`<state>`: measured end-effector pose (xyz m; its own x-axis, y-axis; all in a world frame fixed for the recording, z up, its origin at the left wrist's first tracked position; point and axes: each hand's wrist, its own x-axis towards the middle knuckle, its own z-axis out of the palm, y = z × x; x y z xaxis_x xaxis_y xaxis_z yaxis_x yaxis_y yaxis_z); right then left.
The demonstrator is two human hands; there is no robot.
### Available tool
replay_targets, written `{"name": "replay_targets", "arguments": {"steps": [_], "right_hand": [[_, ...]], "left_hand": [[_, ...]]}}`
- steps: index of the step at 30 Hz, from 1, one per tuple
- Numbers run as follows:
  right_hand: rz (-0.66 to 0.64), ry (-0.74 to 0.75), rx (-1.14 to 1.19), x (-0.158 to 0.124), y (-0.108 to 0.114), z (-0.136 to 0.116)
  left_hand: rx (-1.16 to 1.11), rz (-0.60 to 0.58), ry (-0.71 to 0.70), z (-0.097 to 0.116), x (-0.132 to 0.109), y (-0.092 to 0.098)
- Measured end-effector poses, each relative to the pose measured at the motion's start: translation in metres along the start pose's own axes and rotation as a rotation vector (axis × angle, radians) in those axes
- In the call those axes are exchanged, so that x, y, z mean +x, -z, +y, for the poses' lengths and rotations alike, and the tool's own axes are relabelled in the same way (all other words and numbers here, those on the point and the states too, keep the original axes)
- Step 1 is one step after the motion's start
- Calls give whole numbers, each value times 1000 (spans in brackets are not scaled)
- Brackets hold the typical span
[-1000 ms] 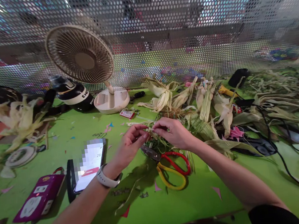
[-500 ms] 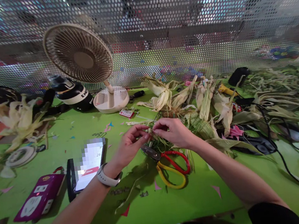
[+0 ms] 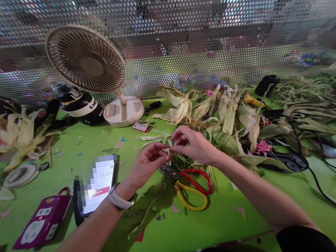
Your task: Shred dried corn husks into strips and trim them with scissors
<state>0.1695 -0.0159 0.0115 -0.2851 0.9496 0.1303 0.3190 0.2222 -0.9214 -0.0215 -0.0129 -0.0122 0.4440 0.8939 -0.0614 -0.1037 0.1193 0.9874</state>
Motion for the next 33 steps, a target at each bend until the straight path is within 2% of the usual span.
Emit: {"name": "replay_targets", "arguments": {"steps": [8,12,16,22,25,29,33], "right_hand": [[4,83,-40,0,-1,-1],[6,113,-87,-1,-3,0],[27,145,-196,-3,-5,-3],[18,165,-213,-4,-9,-5],[37,139,-150,-4,-8,-4],[198,26,-48,-1,-3,-3],[125,-22,-36,0,-6,-2]], "left_hand": [[-37,54,-29,11,-1,3],[-14,76,-22,8,0,2],[-3,49,-26,4,1,3],[110,44,-112,2,2,6],[143,34,-140,4,2,6],[102,74,-140,7,2,5],[84,80,-143,5,2,5]]}}
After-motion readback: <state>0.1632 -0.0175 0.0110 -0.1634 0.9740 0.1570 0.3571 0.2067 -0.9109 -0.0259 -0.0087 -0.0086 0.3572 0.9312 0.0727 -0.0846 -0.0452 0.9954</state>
